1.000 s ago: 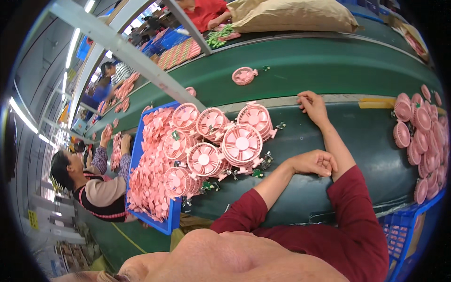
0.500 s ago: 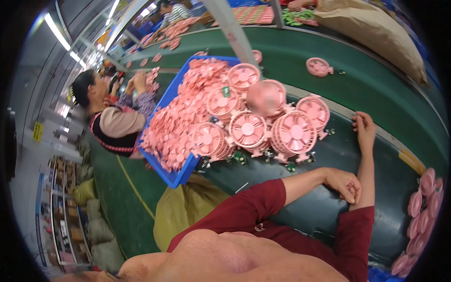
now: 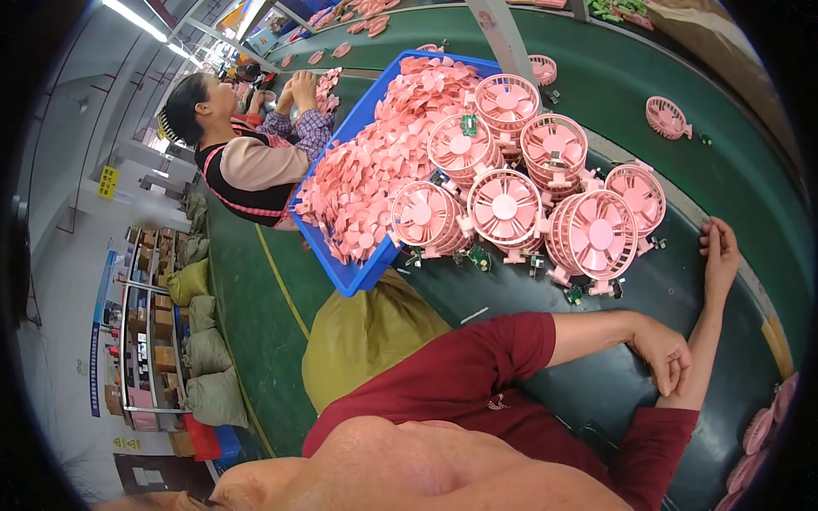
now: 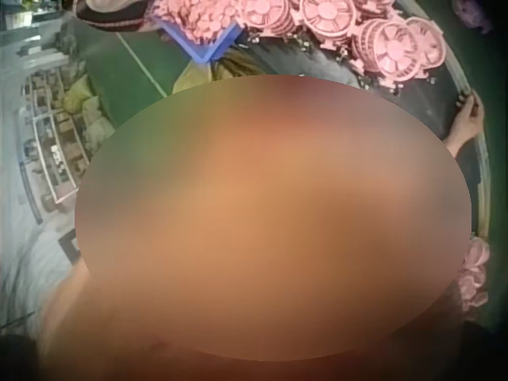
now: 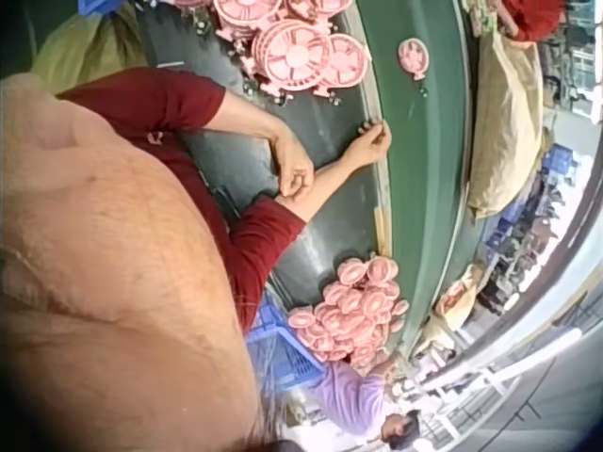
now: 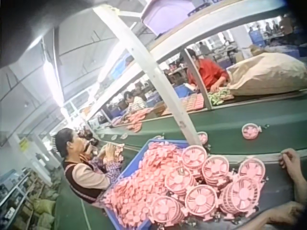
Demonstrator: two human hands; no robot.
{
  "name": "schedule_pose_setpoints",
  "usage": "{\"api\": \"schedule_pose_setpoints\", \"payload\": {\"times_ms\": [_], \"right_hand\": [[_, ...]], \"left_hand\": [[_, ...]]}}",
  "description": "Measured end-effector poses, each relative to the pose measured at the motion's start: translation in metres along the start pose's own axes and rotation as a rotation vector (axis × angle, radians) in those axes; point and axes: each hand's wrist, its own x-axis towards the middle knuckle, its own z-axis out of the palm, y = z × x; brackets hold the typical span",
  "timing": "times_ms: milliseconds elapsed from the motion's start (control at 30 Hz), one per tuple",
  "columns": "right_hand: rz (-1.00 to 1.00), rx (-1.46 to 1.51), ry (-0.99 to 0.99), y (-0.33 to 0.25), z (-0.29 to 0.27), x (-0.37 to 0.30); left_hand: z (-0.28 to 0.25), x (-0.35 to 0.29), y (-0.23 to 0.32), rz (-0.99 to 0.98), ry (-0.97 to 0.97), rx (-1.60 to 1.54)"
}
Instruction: The person assembles small portable fans on a conveyor line by hand, taking covers and fan components, snapping the pieces together, and placing them on the work surface.
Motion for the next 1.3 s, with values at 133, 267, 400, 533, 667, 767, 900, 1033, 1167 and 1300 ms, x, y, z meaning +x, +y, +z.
{"api": "schedule_pose_setpoints", "payload": {"times_ms": [133, 267, 400, 533, 667, 767, 900, 1033, 1167, 1300], "right_hand": [[0.015, -0.007, 0.007, -0.004, -0.001, -0.002], [-0.002, 0.001, 0.003, -0.004, -0.001, -0.003], [0.008, -0.007, 0.003, -0.011, 0.003, -0.004], [0.011, 0.0, 0.011, -0.015, 0.003, -0.006], [0.018, 0.014, 0.018, -0.02, 0.007, -0.006], [0.016, 0.013, 0.018, -0.021, 0.006, -0.007], [0.0, 0.019, 0.023, -0.022, 0.006, -0.008], [0.004, 0.018, 0.016, -0.026, 0.008, -0.008], [0.012, 0.027, 0.01, -0.028, 0.009, -0.008], [0.023, 0.034, 0.015, -0.031, 0.008, -0.01]], "left_hand": [[-0.002, 0.002, -0.001, -0.025, -0.074, 0.059], [-0.003, 0.002, -0.002, -0.03, -0.127, 0.087], [-0.002, 0.0, 0.0, -0.018, -0.039, 0.131], [0.002, -0.001, 0.004, -0.005, -0.052, 0.177], [0.003, -0.003, 0.006, -0.025, -0.058, 0.155], [0.004, -0.003, 0.007, -0.034, -0.062, 0.163], [0.004, -0.003, 0.007, -0.059, -0.04, 0.175], [0.003, -0.003, 0.006, -0.041, -0.03, 0.135], [0.005, -0.002, 0.006, -0.06, -0.001, 0.074], [0.007, -0.001, 0.007, -0.061, 0.01, 0.074]]}}
